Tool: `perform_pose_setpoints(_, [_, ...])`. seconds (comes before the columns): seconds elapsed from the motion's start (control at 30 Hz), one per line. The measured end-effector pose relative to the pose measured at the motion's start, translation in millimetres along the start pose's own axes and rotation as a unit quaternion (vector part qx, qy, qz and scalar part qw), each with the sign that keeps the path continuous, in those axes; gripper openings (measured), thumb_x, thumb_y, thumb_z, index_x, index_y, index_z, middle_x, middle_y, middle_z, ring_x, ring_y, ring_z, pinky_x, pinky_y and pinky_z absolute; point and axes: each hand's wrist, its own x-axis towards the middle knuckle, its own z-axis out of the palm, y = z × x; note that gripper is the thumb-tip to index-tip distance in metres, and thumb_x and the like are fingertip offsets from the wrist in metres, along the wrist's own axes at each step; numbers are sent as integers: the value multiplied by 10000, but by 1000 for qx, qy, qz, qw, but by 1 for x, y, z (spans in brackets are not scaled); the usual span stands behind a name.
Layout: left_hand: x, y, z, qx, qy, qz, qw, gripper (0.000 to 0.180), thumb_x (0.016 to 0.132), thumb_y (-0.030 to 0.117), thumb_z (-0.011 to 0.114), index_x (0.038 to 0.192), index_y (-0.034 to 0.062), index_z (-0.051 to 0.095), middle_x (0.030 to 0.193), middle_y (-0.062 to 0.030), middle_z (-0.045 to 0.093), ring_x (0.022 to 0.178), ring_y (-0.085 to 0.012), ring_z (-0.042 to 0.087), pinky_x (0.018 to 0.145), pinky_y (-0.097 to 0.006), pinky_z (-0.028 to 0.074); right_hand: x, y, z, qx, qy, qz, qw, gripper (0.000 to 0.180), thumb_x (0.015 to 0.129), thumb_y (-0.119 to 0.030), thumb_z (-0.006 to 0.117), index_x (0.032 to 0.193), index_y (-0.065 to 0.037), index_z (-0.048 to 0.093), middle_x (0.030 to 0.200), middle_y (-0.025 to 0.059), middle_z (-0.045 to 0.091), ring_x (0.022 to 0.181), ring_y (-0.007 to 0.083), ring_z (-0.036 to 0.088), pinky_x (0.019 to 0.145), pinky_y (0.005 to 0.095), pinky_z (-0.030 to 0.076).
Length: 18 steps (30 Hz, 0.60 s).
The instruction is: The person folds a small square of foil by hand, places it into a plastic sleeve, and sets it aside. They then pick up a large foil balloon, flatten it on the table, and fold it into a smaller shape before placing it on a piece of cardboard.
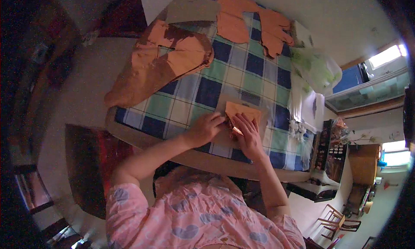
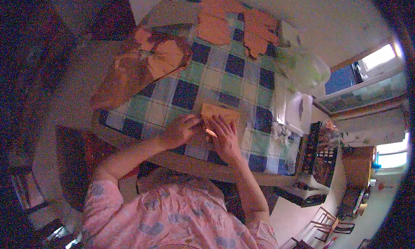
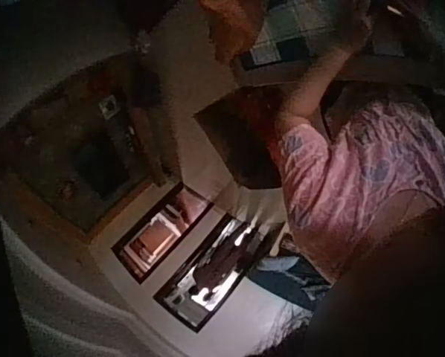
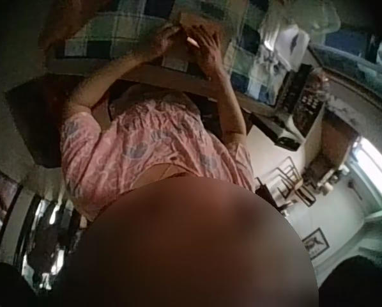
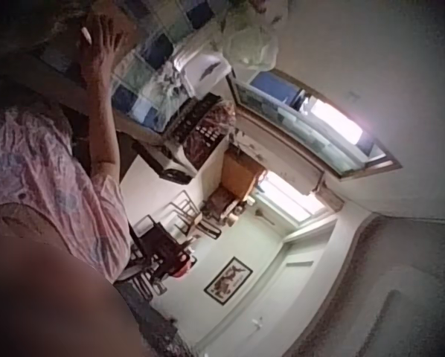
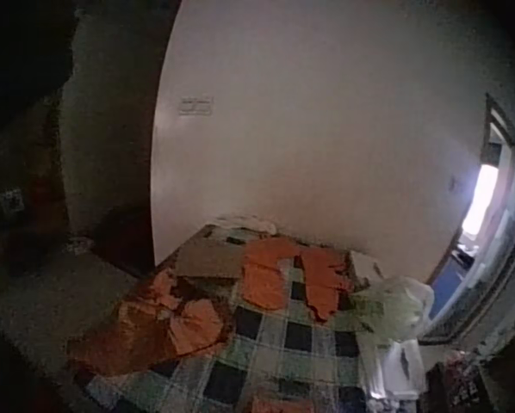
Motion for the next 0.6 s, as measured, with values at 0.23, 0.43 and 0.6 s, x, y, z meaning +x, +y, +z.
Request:
perform_pose_setpoints(0.23, [13, -18, -13, -9, -81, 94, 992, 297, 721, 107, 665, 1012, 49, 641, 1048, -83, 616, 1069, -291, 545, 908, -407, 465, 0, 0, -2, -2, -7, 3, 1000, 491, 868, -117, 472, 1358, -85, 474, 1424, 138, 441, 1369, 325, 340, 1135, 498, 167])
perform_pose_setpoints(0.43, [21, -22, -9, -85, -96, 37, 991, 297, 688, 72, 709, 981, 62, 663, 1004, -77, 628, 1043, -311, 549, 902, -418, 468, 0, -1, -1, -7, -10, 4, 1000, 485, 877, -129, 469, 1361, -87, 471, 1427, 136, 437, 1368, 330, 340, 1131, 500, 175])
perform_pose_setpoints(0.6, [25, -28, -4, -65, -102, 58, 991, 251, 705, 69, 701, 954, 56, 664, 1017, -77, 623, 1006, -303, 548, 885, -405, 464, 0, 1, -1, -9, -8, -3, 1000, 479, 883, -134, 465, 1359, -81, 471, 1424, 141, 440, 1366, 333, 343, 1130, 498, 177])
